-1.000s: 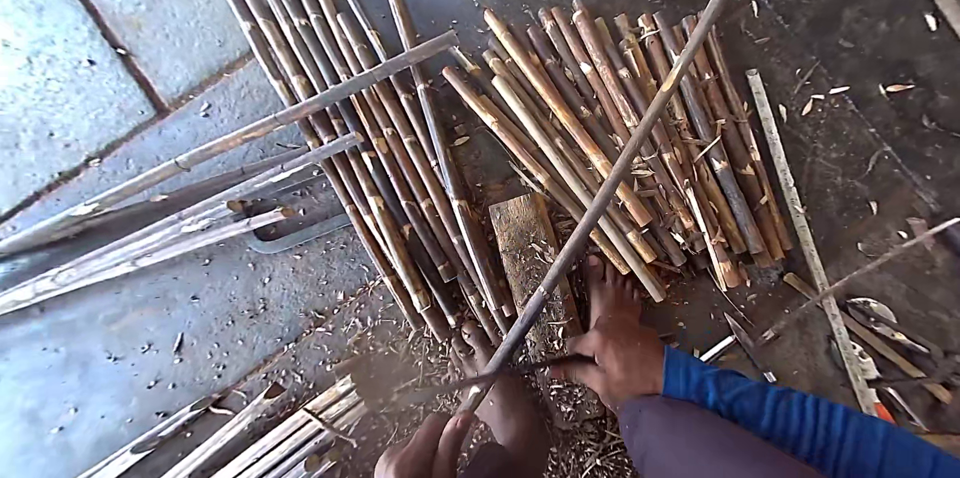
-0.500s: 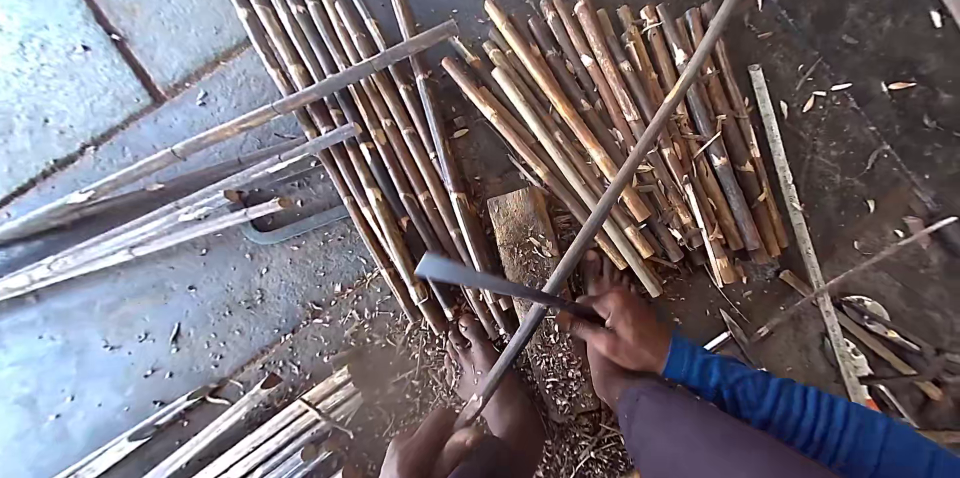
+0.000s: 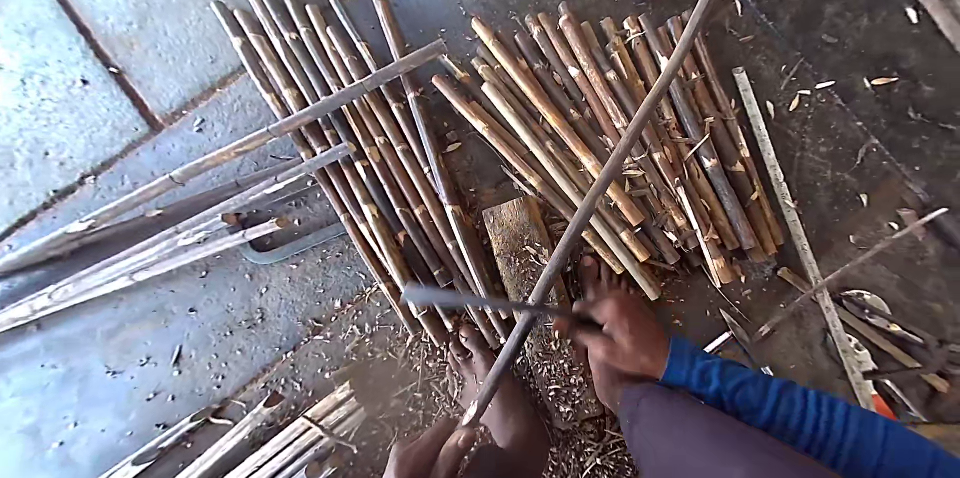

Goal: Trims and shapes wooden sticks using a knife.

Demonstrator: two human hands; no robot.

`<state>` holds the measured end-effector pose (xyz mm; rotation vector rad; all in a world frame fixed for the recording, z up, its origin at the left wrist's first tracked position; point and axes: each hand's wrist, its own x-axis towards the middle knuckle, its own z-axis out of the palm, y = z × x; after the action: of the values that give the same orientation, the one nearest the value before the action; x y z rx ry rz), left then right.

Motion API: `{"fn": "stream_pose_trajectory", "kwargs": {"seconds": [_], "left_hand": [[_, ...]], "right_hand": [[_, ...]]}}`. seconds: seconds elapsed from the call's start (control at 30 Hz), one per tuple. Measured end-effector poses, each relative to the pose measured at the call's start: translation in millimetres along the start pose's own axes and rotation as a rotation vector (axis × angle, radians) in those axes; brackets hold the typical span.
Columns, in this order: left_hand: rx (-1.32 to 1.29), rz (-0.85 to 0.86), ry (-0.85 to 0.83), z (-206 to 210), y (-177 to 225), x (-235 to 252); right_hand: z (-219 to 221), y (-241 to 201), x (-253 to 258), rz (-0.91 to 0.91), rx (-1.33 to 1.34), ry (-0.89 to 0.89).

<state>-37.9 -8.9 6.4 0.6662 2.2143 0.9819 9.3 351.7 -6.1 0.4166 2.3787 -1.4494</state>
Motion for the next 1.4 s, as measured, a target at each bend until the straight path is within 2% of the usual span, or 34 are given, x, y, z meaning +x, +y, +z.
{"fn": "stream_pose_trajectory", "kwargs": {"seconds": [0.07, 0.1, 0.17, 0.2, 0.3, 0.33, 0.43, 0.47, 0.53, 0.57, 0.6, 0.67, 0.7, 0.8, 0.83, 0.9, 0.93, 1.03, 1.07, 1.13, 1.17, 1.2, 1.27, 1.3, 1.33, 1.4], "left_hand": [[0.0, -0.008, 0.007, 2.7, 3.1, -2.4], [0.001, -0.009, 0.018, 3.8, 4.4, -3.3], [0.009, -0.007, 0.035, 3.0, 6.3, -1.2], [0.022, -0.004, 0.05, 3.0, 7.8, 0.7], [0.116, 0.029, 0.141, 5.7, 13.6, 1.8], [0.147, 0.037, 0.166, 6.7, 14.1, 1.4], [0.14, 0.03, 0.139, 5.7, 10.8, 3.9], [0.122, 0.02, 0.112, 4.5, 9.6, 5.5], [0.088, -0.009, 0.074, 4.2, 7.9, 2.6], [0.073, -0.021, 0.057, 4.2, 8.1, -0.9], [0.054, -0.022, 0.043, 3.5, 7.5, -1.1], [0.005, -0.018, 0.015, 1.8, 7.3, 0.5], [-0.016, -0.016, 0.002, 0.9, 7.6, 3.0], [-0.051, -0.014, -0.02, 0.9, 8.8, 1.8], [-0.054, -0.017, -0.028, 1.0, 9.4, 0.5], [-0.05, -0.008, -0.057, 1.0, 6.9, -0.9], [-0.052, -0.003, -0.068, 1.3, 5.7, -1.0], [-0.067, -0.004, -0.075, 2.7, 9.9, -1.0], [-0.069, -0.007, -0.066, 3.4, 11.3, -0.9], [-0.057, -0.007, -0.055, 2.3, 12.4, 1.0], [-0.046, -0.004, -0.055, 1.6, 12.6, 2.1], [-0.039, -0.004, -0.061, 0.5, 12.6, 3.1], [-0.051, -0.009, -0.069, -0.7, 13.3, 0.8], [-0.063, -0.021, -0.072, -1.2, 13.8, -0.8], [-0.07, -0.033, -0.071, -1.9, 14.1, 0.1], [-0.075, -0.055, -0.078, -4.0, 15.7, 0.5]], "right_hand": [[-4.0, -0.5, 4.3, 0.006, 0.168, 0.147], [-1.4, -2.1, 2.7, 0.004, 0.141, 0.102], [5.4, -5.8, -5.3, -0.046, -0.107, -0.151], [2.9, -7.7, -5.8, -0.048, -0.15, -0.202], [-9.8, -8.9, 3.6, 0.033, 0.115, 0.101], [-7.3, -10.3, 4.5, 0.033, 0.131, 0.103], [4.4, -12.6, -3.7, -0.008, -0.161, -0.224], [0.9, -10.9, -1.9, -0.005, -0.144, -0.168], [-7.3, -9.2, 6.6, 0.015, 0.12, 0.096], [-5.2, -10.2, 8.2, 0.021, 0.2, 0.121], [-0.8, -11.2, 6.5, 0.016, 0.125, 0.056], [6.4, -16.0, -0.6, 0.002, -0.074, -0.189], [4.1, -15.5, 1.0, 0.009, -0.088, -0.186], [-1.3, -9.0, 11.8, 0.077, 0.244, 0.092], [2.6, -7.7, 10.3, 0.093, 0.21, 0.068], [9.6, -8.8, 3.1, 0.117, 0.028, -0.101], [5.5, -8.4, 2.9, 0.122, -0.001, -0.112], [-6.8, -3.8, 8.5, 0.105, 0.232, 0.112], [-3.4, -4.0, 7.1, 0.101, 0.204, 0.078], [8.0, -5.8, -2.0, 0.038, -0.062, -0.191], [7.8, -6.4, -3.4, 0.029, -0.107, -0.27], [3.3, -4.5, -1.2, 0.048, -0.083, -0.217], [-3.3, 0.6, 7.9, 0.096, 0.178, 0.056], [-1.8, 0.6, 10.3, 0.089, 0.218, 0.088], [0.9, -1.0, 7.9, 0.072, 0.105, 0.007], [8.0, -8.4, -3.5, 0.014, -0.116, -0.268]]}}
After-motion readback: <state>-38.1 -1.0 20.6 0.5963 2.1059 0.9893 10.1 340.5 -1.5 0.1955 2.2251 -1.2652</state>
